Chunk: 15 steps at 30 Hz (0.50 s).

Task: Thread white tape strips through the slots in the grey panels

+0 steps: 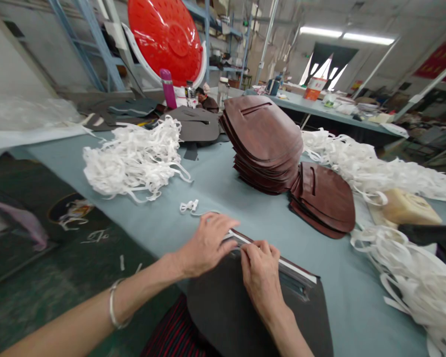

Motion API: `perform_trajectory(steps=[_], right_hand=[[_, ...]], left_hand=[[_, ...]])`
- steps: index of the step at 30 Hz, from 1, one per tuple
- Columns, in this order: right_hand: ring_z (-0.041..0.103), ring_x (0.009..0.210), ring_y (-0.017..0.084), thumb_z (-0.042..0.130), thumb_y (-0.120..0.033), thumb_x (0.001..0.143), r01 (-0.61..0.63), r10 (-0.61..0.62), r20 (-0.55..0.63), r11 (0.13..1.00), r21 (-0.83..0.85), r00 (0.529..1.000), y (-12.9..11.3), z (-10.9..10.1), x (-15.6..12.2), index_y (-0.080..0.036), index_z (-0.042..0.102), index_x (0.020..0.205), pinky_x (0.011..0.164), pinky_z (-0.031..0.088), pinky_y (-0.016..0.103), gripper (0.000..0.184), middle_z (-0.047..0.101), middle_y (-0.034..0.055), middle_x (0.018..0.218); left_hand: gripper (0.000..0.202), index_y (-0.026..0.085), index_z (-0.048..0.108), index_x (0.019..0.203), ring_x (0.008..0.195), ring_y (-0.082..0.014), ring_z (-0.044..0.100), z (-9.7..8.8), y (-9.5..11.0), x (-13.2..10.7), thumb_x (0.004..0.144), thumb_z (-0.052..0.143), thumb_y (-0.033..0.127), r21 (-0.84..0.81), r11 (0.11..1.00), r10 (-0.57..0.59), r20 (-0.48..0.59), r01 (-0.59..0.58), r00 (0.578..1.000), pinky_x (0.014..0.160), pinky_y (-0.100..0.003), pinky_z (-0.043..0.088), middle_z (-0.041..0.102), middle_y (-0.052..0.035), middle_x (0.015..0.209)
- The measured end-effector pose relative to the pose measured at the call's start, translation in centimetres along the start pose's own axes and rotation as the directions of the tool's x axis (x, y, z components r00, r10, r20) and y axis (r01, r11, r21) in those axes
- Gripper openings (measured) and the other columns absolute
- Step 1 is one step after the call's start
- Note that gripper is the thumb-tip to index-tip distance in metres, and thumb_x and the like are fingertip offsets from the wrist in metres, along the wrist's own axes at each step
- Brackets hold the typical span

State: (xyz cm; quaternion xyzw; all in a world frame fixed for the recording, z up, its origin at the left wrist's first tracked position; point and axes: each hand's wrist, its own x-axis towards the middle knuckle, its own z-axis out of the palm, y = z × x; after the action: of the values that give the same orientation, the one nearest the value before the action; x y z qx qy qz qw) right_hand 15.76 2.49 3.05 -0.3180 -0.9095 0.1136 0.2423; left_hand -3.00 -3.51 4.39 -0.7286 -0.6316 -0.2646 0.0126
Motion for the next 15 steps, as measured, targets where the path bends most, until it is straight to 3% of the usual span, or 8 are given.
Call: perform_trajectory(steps=[2,6,9,12,15], right_hand=[[0.054,0.079,0.020,0.041,-0.019,0.095,-0.056,0.056,0.002,0.998,-0.001,0.998,0.4,-0.5,-0.8,-0.020,0.059,0.081,0.079,0.032,0.035,0.023,0.062,0.0030,0.075],[0.057,0.062,0.017,0.041,-0.033,0.096,-0.258,0.247,0.149,0.964,0.060,0.957,3.0,-2.6,-4.7,-0.022,0.057,0.081,0.061,0.036,0.027,0.024,0.061,0.0010,0.069],[0.059,0.059,0.017,0.038,-0.040,0.095,-0.378,0.354,0.229,0.924,0.065,0.907,4.8,-4.1,-7.7,-0.023,0.056,0.083,0.057,0.037,0.025,0.027,0.061,-0.0001,0.066],[0.061,0.061,0.017,0.037,-0.043,0.094,-0.438,0.413,0.219,0.896,0.078,0.884,6.0,-5.1,-9.4,-0.023,0.057,0.086,0.057,0.040,0.025,0.029,0.063,0.0007,0.070],[0.057,0.052,0.016,0.042,-0.051,0.089,-0.527,0.505,0.211,0.848,0.060,0.837,6.7,-5.4,-10.2,-0.024,0.057,0.077,0.051,0.038,0.025,0.033,0.059,-0.0013,0.060]], left_hand=[[0.022,0.019,0.054,0.110,0.098,-0.0186,0.054,0.7,2.2,-0.4,0.097,0.039,0.028,-0.136,0.990,0.068,0.192,-0.042,0.979,0.094,-0.037,0.032,0.062,-0.0052,0.103],[0.027,0.020,0.056,0.093,0.084,-0.0143,0.055,1.4,3.1,-1.8,0.100,0.031,0.029,-0.258,0.961,-0.004,0.355,0.103,0.935,0.080,-0.030,0.033,0.061,-0.0001,0.088],[0.023,0.021,0.056,0.092,0.085,-0.0148,0.054,1.6,2.9,-2.2,0.099,0.035,0.028,-0.266,0.950,-0.052,0.383,0.164,0.922,0.080,-0.031,0.032,0.061,0.0011,0.090],[0.021,0.021,0.056,0.086,0.079,-0.0156,0.053,1.9,2.9,-2.0,0.096,0.044,0.034,-0.230,0.933,-0.176,0.375,0.275,0.910,0.078,-0.032,0.032,0.061,0.0020,0.084],[0.023,0.020,0.057,0.082,0.077,-0.0156,0.053,1.7,3.0,-1.5,0.094,0.045,0.037,-0.286,0.887,-0.230,0.407,0.362,0.884,0.075,-0.030,0.034,0.061,0.0012,0.082]])
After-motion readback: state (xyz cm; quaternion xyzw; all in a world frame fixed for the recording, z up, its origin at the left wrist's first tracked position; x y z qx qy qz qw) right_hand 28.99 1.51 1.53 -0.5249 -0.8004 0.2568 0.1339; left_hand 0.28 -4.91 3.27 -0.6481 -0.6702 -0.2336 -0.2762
